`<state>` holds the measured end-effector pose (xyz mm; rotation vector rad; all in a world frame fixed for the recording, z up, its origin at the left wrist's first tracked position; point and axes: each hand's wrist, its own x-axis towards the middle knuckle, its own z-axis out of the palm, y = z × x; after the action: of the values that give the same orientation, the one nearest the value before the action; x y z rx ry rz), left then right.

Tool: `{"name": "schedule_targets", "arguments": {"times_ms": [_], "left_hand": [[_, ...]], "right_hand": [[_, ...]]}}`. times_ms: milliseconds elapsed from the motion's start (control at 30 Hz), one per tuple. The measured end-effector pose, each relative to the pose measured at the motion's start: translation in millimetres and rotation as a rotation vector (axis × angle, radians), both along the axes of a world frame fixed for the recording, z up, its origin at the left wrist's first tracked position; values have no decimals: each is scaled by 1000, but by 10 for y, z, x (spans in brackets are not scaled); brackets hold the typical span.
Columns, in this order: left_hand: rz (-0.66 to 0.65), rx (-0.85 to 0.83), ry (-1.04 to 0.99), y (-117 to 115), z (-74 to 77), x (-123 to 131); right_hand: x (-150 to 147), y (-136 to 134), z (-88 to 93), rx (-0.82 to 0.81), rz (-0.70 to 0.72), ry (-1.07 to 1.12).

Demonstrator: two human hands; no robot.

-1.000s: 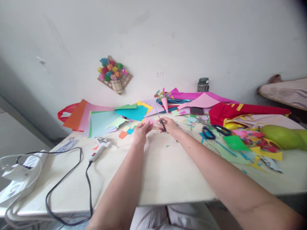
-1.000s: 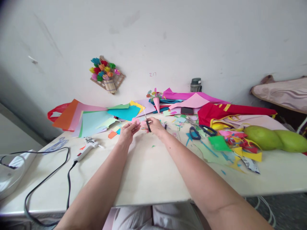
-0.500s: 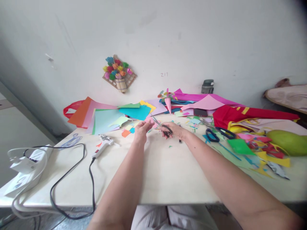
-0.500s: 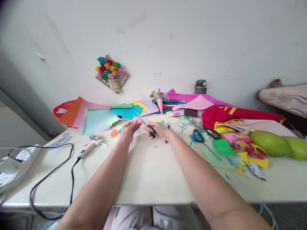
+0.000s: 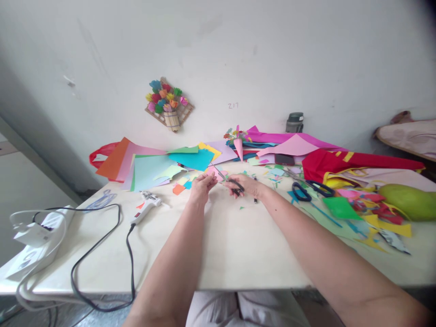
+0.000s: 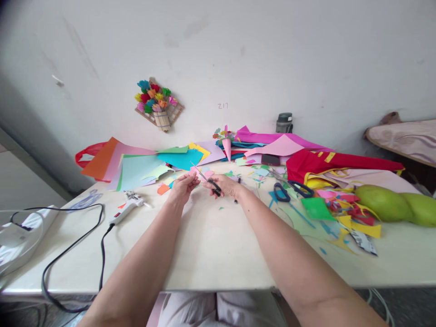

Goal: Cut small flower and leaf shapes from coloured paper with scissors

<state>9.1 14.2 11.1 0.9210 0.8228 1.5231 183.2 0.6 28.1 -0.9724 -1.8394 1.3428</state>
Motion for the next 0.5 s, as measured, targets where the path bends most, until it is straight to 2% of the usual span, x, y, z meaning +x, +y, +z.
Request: {"name": "schedule_targets", "arguments": {"times_ms": [500], "left_hand": [[94,-83,63,-69,67,45]], "right_hand": [[-64,62,-99,17,-53,-54]]}}
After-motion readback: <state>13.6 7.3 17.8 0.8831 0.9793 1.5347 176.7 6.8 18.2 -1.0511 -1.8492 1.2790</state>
